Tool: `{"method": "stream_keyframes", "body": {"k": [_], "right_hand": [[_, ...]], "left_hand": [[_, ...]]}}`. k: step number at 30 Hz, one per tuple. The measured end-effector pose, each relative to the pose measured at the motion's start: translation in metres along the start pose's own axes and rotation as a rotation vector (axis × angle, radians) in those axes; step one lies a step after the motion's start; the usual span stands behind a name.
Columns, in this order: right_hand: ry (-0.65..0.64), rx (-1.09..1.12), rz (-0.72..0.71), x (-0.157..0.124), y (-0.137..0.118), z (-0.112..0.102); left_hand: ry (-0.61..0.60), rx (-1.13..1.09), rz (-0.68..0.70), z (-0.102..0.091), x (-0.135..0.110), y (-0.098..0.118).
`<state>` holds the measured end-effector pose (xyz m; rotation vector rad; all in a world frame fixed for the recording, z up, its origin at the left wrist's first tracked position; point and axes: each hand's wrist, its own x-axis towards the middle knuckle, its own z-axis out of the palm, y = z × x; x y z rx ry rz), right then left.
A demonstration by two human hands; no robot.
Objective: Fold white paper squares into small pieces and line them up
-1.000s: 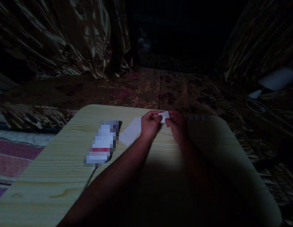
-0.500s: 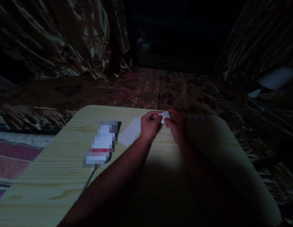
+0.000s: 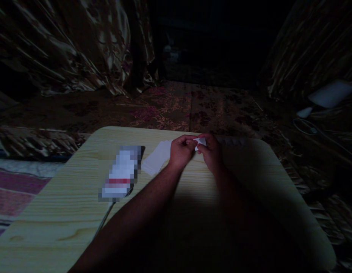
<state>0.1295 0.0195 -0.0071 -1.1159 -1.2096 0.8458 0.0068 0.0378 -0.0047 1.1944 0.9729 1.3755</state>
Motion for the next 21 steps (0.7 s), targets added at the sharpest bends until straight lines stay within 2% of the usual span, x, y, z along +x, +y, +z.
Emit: {"method": "stream_keyframes", "body": {"k": [6, 14, 21], "right_hand": [[0.04, 0.075, 0.026, 0.0014, 0.001, -0.0022], [-0.04, 0.191, 0.045, 0.0034, -0.003, -0.0025], [-0.056, 0.195, 0.052, 0.0041, 0.004, -0.0033]], "left_hand": [[0.045, 0.027, -0.002, 0.0004, 0.0, 0.0], [0.093, -0.019, -0.01, 0.0019, -0.0002, 0.0028], [0.1, -0.004, -0.01, 0.0016, 0.0002, 0.0024]]}}
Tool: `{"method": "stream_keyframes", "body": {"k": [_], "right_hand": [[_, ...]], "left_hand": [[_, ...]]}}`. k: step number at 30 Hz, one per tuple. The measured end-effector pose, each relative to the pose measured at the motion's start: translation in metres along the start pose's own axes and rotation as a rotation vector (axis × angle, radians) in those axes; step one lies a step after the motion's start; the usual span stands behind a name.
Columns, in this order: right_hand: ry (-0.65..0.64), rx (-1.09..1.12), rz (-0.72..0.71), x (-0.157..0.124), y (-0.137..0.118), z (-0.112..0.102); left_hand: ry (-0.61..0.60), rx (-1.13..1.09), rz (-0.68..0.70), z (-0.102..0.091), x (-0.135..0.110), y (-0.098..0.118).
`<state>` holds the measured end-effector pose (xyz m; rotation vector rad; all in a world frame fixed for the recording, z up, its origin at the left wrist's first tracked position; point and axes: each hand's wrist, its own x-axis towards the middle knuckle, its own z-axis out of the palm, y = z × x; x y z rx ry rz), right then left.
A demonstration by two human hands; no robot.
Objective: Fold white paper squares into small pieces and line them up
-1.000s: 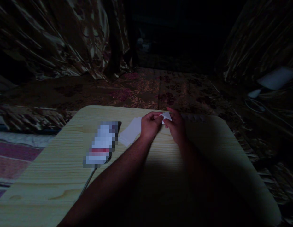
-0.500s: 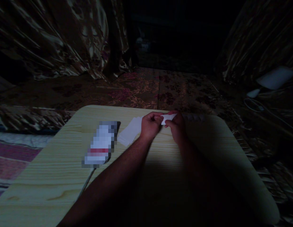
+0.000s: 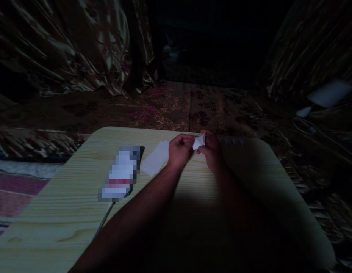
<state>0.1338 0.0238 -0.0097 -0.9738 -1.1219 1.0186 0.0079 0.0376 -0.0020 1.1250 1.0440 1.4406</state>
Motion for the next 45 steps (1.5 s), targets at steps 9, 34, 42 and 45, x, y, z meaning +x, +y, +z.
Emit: {"method": "stream_keyframes", "body": {"k": [9, 34, 42, 45], "right_hand": [[0.014, 0.025, 0.0, -0.001, 0.001, 0.002], [0.143, -0.328, -0.076, 0.0, -0.004, 0.002], [0.17, -0.283, -0.067, 0.001, 0.004, 0.002], [0.164, -0.275, -0.042, 0.0, 0.005, 0.001]], "left_hand": [[0.036, -0.078, -0.019, 0.002, 0.0, 0.003], [-0.131, 0.119, 0.188, 0.005, -0.009, 0.006], [-0.055, 0.14, 0.157, 0.001, -0.004, 0.0], [-0.006, 0.165, 0.178, 0.002, -0.005, 0.0]]}}
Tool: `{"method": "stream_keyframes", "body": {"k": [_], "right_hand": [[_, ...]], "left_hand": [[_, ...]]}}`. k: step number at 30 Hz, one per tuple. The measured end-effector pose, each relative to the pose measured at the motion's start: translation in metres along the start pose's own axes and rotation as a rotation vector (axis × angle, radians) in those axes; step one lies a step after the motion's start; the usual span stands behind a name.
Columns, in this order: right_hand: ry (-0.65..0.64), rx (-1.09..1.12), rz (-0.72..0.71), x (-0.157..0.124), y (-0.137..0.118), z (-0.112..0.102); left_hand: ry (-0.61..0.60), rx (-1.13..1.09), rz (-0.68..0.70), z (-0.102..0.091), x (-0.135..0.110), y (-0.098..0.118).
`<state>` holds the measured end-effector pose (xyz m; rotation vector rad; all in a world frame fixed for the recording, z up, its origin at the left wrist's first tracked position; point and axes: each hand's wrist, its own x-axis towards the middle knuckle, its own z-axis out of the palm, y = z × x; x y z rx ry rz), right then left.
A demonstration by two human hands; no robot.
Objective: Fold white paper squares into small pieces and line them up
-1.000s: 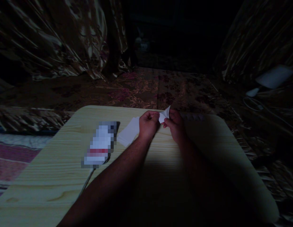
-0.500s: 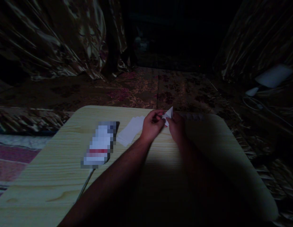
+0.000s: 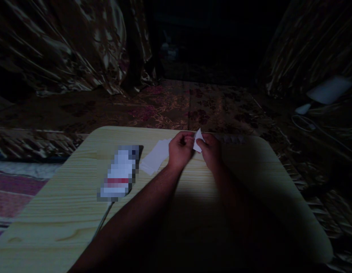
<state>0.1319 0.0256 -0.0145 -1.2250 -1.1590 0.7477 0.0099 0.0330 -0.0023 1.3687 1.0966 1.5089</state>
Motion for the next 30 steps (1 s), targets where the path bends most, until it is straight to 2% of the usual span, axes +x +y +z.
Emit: {"method": "stream_keyframes", "body": {"k": [8, 14, 21, 30], "right_hand": [[-0.05, 0.072, 0.017, -0.0025, -0.0037, 0.001], [-0.052, 0.066, 0.032, -0.0033, -0.004, 0.0015], [-0.07, 0.141, 0.051, -0.0027, -0.0024, -0.0019], [-0.11, 0.254, 0.132, -0.0009, -0.0003, -0.0046]], "left_hand": [[0.065, -0.095, -0.091, 0.0011, 0.0027, -0.0013], [0.051, -0.097, -0.15, -0.0011, 0.0052, -0.0019], [0.04, -0.233, -0.241, -0.002, 0.0066, -0.0011], [0.053, -0.343, -0.248, -0.0025, 0.0069, 0.002]]}}
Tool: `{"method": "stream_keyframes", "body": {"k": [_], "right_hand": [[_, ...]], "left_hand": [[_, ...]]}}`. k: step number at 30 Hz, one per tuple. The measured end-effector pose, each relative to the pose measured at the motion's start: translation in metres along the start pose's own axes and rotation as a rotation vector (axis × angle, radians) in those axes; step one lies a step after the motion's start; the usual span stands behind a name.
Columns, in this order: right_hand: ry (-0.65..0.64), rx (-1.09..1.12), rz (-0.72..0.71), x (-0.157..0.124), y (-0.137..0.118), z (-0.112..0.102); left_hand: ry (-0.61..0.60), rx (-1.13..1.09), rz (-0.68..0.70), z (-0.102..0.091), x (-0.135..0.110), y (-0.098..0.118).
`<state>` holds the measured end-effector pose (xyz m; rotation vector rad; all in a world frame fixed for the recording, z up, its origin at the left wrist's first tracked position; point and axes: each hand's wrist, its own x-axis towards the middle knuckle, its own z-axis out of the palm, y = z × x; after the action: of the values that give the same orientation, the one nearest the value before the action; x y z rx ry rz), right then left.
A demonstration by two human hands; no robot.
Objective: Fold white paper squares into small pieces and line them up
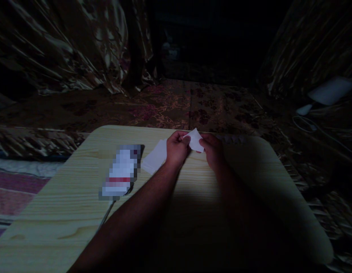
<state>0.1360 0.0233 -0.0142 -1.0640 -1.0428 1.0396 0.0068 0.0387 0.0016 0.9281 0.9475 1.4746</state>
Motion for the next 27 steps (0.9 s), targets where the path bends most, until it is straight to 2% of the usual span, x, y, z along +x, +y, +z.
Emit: {"method": "stream_keyframes", "body": {"k": [7, 14, 24, 27], "right_hand": [[-0.016, -0.048, -0.049, 0.0001, 0.0045, -0.0031], [-0.001, -0.054, -0.048, -0.0015, -0.0017, -0.0028], [-0.03, -0.01, -0.025, -0.0009, -0.0002, -0.002], [-0.03, 0.0, -0.031, -0.0012, -0.0004, -0.0018]], "left_hand": [[0.054, -0.002, 0.022, -0.0008, -0.0014, 0.0012], [0.013, 0.022, 0.019, -0.0023, -0.0012, 0.0024], [0.045, -0.019, 0.005, -0.0023, 0.0024, 0.0006], [0.017, -0.066, -0.012, -0.002, 0.003, 0.0018]]}}
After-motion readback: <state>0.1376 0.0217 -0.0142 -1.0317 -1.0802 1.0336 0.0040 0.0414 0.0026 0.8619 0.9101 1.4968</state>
